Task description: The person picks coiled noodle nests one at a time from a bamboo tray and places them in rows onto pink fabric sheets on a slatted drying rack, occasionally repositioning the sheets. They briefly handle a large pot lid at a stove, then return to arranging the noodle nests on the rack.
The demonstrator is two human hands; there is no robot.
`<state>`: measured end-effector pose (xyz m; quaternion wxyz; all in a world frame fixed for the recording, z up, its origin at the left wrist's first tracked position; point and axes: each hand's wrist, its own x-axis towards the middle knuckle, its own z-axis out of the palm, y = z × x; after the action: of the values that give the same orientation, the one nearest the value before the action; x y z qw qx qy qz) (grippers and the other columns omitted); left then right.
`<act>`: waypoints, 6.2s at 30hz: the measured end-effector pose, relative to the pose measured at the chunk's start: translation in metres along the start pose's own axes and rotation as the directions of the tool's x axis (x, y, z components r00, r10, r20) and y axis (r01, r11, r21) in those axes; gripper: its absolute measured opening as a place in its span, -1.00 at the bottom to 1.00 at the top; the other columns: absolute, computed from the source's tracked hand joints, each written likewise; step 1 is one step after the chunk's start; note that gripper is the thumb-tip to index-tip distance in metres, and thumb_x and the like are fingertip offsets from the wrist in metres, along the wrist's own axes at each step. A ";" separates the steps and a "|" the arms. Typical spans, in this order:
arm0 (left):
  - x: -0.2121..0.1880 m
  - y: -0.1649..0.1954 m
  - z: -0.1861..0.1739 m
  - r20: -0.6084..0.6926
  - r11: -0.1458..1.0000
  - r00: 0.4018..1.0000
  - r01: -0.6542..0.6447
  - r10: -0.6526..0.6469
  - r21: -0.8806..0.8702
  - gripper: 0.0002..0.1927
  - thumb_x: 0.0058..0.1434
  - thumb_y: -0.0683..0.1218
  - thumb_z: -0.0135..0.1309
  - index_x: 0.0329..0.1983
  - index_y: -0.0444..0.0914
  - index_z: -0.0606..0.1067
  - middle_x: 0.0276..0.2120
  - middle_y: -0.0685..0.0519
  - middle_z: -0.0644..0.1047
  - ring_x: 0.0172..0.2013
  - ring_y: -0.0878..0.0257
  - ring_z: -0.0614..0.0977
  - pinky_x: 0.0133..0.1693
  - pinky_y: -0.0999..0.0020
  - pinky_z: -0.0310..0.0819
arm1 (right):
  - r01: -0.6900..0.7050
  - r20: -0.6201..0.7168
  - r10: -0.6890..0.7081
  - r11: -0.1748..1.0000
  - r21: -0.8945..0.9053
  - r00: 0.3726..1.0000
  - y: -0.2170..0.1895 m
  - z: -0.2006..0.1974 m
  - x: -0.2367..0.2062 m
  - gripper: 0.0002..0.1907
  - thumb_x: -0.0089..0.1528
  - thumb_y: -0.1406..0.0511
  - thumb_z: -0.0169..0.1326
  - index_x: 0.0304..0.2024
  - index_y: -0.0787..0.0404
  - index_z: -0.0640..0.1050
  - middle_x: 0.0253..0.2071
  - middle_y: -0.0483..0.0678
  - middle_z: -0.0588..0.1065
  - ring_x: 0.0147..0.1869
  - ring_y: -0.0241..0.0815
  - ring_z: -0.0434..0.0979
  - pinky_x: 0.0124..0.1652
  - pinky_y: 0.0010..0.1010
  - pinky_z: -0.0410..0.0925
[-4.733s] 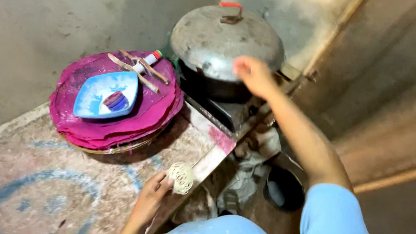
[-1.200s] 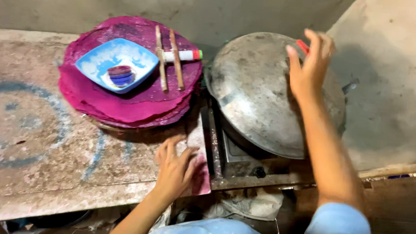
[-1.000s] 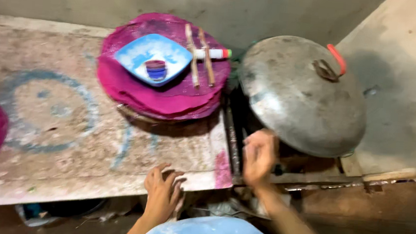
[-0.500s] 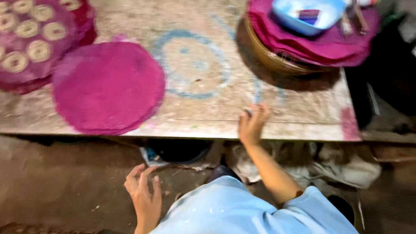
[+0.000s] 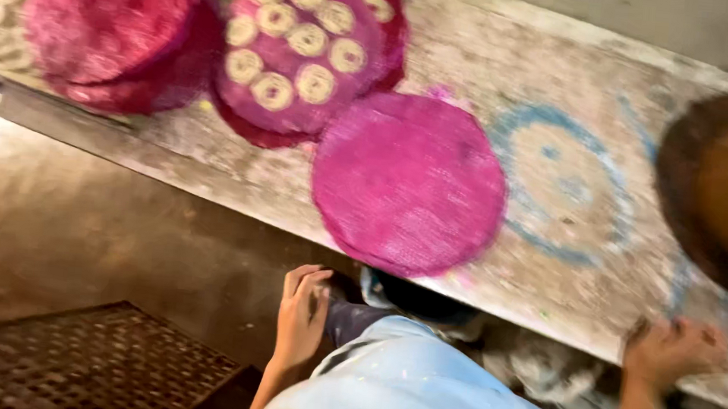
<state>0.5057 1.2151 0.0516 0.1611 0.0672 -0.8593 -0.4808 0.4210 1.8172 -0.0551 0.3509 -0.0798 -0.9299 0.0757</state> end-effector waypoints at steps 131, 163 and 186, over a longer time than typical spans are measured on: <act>0.928 -0.815 -0.964 0.714 0.847 0.669 -0.488 0.208 0.210 -0.52 0.26 0.02 0.12 0.25 -0.13 0.44 0.06 -0.03 0.47 0.12 0.00 0.49 0.12 -0.06 0.35 | -0.305 0.508 0.326 0.944 -0.126 0.797 -1.746 0.484 0.148 -0.78 0.18 0.29 0.23 -0.14 0.18 0.56 -0.09 0.10 0.55 0.08 0.13 0.53 0.08 -0.04 0.42; 0.979 -0.820 -0.873 0.934 0.876 0.327 0.397 0.144 -0.274 -0.70 0.34 0.00 0.19 -0.07 -0.33 0.52 -0.30 0.05 0.60 -0.30 0.32 0.58 -0.23 0.35 0.52 | -0.514 0.563 0.199 0.710 0.481 0.802 -1.766 0.435 0.116 -0.85 0.29 0.24 0.21 -0.19 0.19 0.58 -0.35 -0.04 0.57 -0.39 -0.17 0.50 -0.36 -0.27 0.41; 0.935 -0.813 -0.980 0.801 0.896 0.523 -0.442 0.291 -0.037 -0.58 0.16 -0.19 0.11 0.12 -0.26 0.48 0.06 -0.14 0.48 0.08 -0.14 0.51 0.09 0.04 0.47 | -0.571 0.390 0.465 0.792 0.218 0.794 -1.741 0.496 0.126 -0.67 0.23 0.37 0.16 0.07 0.20 0.56 -0.09 0.09 0.61 -0.06 0.01 0.63 -0.06 -0.21 0.49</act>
<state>-0.0694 -0.2567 0.0365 -0.1432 -0.3210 -0.8724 -0.3397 -0.1678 0.1015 0.0003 0.1704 -0.2628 -0.8891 0.3339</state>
